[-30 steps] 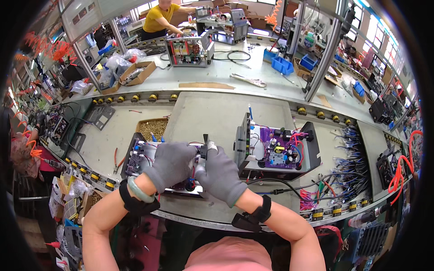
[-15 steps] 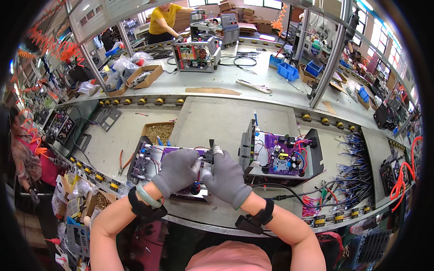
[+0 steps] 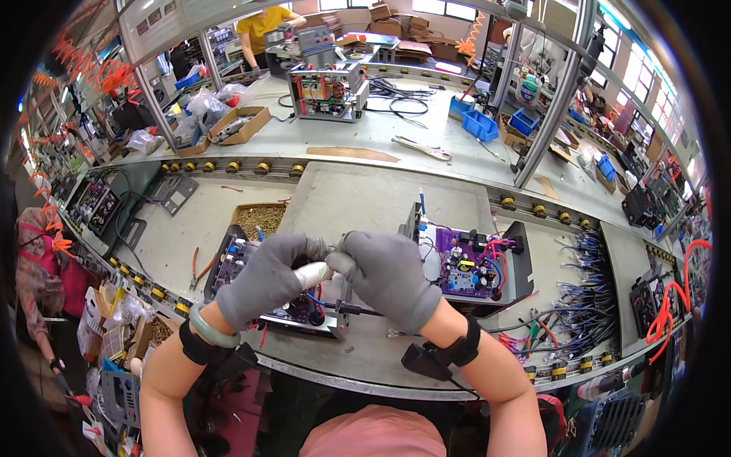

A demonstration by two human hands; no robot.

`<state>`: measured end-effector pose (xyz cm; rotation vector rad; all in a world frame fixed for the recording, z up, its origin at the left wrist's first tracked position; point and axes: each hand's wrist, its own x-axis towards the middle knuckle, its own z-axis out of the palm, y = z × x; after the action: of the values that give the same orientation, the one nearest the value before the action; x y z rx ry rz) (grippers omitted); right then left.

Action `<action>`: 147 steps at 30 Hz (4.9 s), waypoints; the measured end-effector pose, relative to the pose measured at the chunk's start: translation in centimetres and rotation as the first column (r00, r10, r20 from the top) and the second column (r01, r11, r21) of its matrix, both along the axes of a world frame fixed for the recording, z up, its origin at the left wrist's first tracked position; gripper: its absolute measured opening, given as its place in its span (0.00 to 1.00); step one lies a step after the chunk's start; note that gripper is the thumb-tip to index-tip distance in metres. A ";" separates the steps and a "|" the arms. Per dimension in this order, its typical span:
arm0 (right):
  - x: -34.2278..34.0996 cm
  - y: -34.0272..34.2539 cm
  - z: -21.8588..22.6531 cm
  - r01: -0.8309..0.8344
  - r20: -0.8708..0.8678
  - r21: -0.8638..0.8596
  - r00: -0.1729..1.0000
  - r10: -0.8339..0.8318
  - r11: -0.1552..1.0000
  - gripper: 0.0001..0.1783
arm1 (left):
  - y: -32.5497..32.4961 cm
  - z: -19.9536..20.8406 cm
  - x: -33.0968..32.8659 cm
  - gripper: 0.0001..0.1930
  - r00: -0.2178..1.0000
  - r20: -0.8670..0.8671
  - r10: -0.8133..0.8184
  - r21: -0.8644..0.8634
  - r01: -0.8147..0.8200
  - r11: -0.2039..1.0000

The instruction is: Assembling electronic components and wiring into metal equipment housings on a production line.

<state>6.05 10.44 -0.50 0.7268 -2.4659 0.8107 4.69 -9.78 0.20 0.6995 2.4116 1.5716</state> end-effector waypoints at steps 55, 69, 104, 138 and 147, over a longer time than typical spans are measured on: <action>13.0 16.3 -16.7 0.313 0.267 0.423 0.854 -0.447 0.851 0.26 | 11.7 -2.2 6.9 0.20 0.647 -0.752 -0.129 -0.203 -0.041 0.978; 13.7 27.3 -5.4 0.284 0.196 -0.278 0.952 -0.236 0.918 0.24 | 27.6 -4.1 6.9 0.12 0.725 -0.544 -0.422 -0.390 0.227 0.892; 6.8 27.7 -4.4 0.390 0.004 0.529 0.887 -0.462 0.754 0.06 | 30.5 -2.9 0.0 0.06 0.644 -0.378 -0.665 -0.747 0.212 0.630; 3.7 28.2 -0.8 0.437 -0.243 0.120 0.883 -0.401 0.891 0.06 | 30.7 -0.8 -2.6 0.09 0.967 -0.022 -0.253 0.133 0.253 0.958; 3.7 25.8 -5.6 0.475 0.229 -0.152 0.870 -0.436 0.867 0.16 | 33.2 1.1 -4.0 0.13 0.900 -0.185 -0.395 -0.817 0.083 0.571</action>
<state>9.71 36.25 -6.05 -0.0238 -2.5129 0.9532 0.72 23.38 1.35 1.0846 2.7059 0.1370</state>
